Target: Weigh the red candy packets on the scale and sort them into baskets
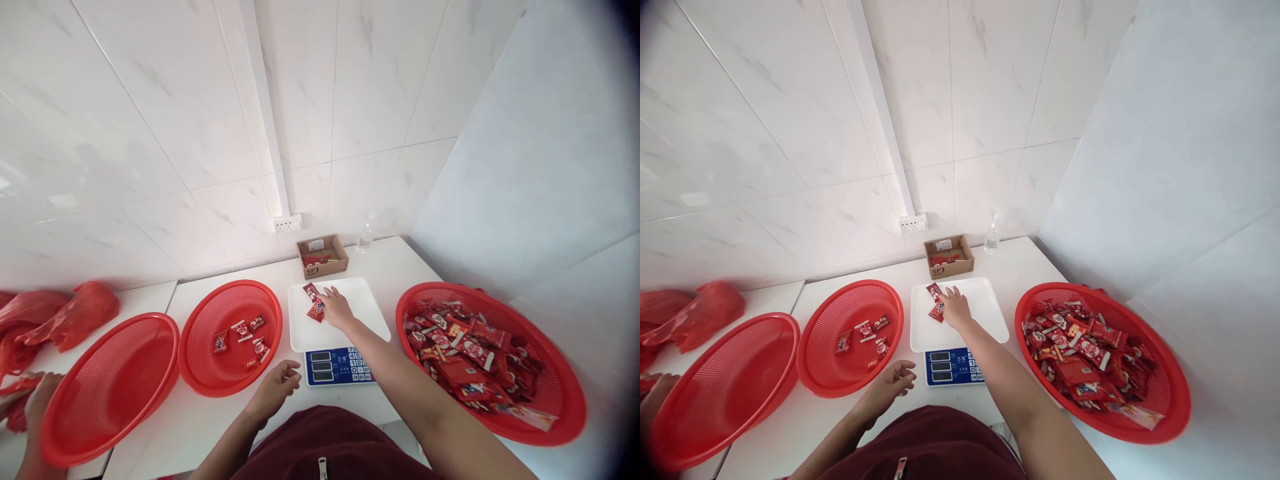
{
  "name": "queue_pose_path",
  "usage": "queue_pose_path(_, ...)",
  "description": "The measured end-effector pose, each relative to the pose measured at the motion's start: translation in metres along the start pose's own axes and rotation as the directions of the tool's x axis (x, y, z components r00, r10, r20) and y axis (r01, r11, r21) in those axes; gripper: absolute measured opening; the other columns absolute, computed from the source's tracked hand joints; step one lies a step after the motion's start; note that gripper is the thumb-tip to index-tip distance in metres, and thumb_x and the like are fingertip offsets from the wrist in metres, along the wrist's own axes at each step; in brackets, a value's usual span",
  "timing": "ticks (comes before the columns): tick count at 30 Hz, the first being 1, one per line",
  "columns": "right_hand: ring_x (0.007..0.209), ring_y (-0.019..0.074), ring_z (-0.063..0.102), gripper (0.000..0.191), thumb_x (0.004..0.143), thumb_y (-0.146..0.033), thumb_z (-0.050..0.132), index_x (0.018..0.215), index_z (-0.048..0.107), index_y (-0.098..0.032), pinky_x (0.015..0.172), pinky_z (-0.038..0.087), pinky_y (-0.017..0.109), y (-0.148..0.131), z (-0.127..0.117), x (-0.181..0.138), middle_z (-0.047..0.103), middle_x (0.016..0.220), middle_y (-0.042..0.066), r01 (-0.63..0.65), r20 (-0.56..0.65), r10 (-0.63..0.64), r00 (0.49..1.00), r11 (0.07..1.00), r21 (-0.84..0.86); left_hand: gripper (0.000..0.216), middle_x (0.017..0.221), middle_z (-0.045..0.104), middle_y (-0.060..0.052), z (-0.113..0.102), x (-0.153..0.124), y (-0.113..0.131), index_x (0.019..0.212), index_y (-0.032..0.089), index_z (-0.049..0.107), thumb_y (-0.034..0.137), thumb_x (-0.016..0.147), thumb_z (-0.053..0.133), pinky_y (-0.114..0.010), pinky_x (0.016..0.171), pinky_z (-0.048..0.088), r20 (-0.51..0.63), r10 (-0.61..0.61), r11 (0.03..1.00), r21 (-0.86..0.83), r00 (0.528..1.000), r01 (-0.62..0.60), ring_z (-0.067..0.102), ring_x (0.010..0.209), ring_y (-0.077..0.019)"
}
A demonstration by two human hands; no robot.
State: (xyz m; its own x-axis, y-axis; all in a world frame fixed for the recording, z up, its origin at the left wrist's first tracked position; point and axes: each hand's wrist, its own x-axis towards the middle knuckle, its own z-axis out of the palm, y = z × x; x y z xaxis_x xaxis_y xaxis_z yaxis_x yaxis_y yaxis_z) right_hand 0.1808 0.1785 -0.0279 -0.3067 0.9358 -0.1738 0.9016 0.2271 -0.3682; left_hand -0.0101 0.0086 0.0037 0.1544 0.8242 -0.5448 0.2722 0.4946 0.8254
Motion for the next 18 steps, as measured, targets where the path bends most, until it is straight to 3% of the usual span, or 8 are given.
queue_pose_path(3,0.141,0.0288,0.012,0.049,0.091,-0.035,0.034,0.140,0.037,-0.031,0.106,0.020,0.055,-0.012,0.004,0.009,0.024,0.154,0.002,0.058,0.031,-0.057,0.998,0.998,-0.018,0.045,0.091,0.057,-0.005,-0.005,0.000,-0.005,0.106,0.016,0.053,0.045,0.073,0.059,-0.032,0.075,0.042,-0.004,-0.005,1.000,-0.018,1.000,0.005,0.057,0.085,-0.0188)
queue_pose_path(5,0.141,0.0308,0.011,0.051,0.090,-0.045,0.034,0.139,0.038,-0.032,0.106,0.014,0.060,-0.015,0.009,0.010,0.020,0.155,0.002,0.082,0.082,-0.077,0.994,0.995,-0.053,0.047,0.091,0.057,-0.005,-0.009,-0.001,-0.009,0.105,0.017,0.054,0.048,0.070,0.061,-0.033,0.076,0.042,-0.019,-0.020,1.000,-0.020,1.000,0.020,0.058,0.085,-0.0191)
queue_pose_path(12,0.140,0.0293,0.018,0.048,0.089,-0.047,0.040,0.133,0.047,-0.030,0.110,0.009,0.057,-0.007,0.024,-0.019,0.027,0.153,0.003,0.230,0.050,-0.228,0.972,0.972,-0.052,0.054,0.090,0.059,-0.004,-0.017,-0.001,-0.018,0.105,0.017,0.055,0.055,0.066,0.063,-0.033,0.077,0.044,-0.030,-0.068,0.998,0.014,0.997,0.068,0.058,0.085,-0.0187)
queue_pose_path(15,0.140,0.0268,0.019,0.048,0.090,-0.045,0.041,0.135,0.045,-0.030,0.111,0.013,0.052,0.012,0.016,-0.036,0.030,0.152,0.004,0.246,-0.076,-0.243,0.967,0.969,0.036,0.056,0.090,0.060,-0.004,-0.010,0.006,-0.019,0.106,0.017,0.055,0.056,0.066,0.063,-0.033,0.076,0.044,0.005,-0.061,0.998,0.032,0.998,0.061,0.059,0.085,-0.0189)
queue_pose_path(18,0.136,0.0240,0.029,0.044,0.092,-0.037,0.036,0.132,0.050,-0.023,0.110,0.023,0.044,0.064,-0.002,-0.061,0.037,0.147,0.010,0.050,-0.314,-0.014,0.949,0.993,0.109,0.056,0.093,0.061,-0.005,-0.002,0.014,-0.014,0.106,0.018,0.056,0.057,0.066,0.062,-0.033,0.078,0.044,0.040,-0.035,0.999,0.036,0.999,0.034,0.060,0.087,-0.0198)
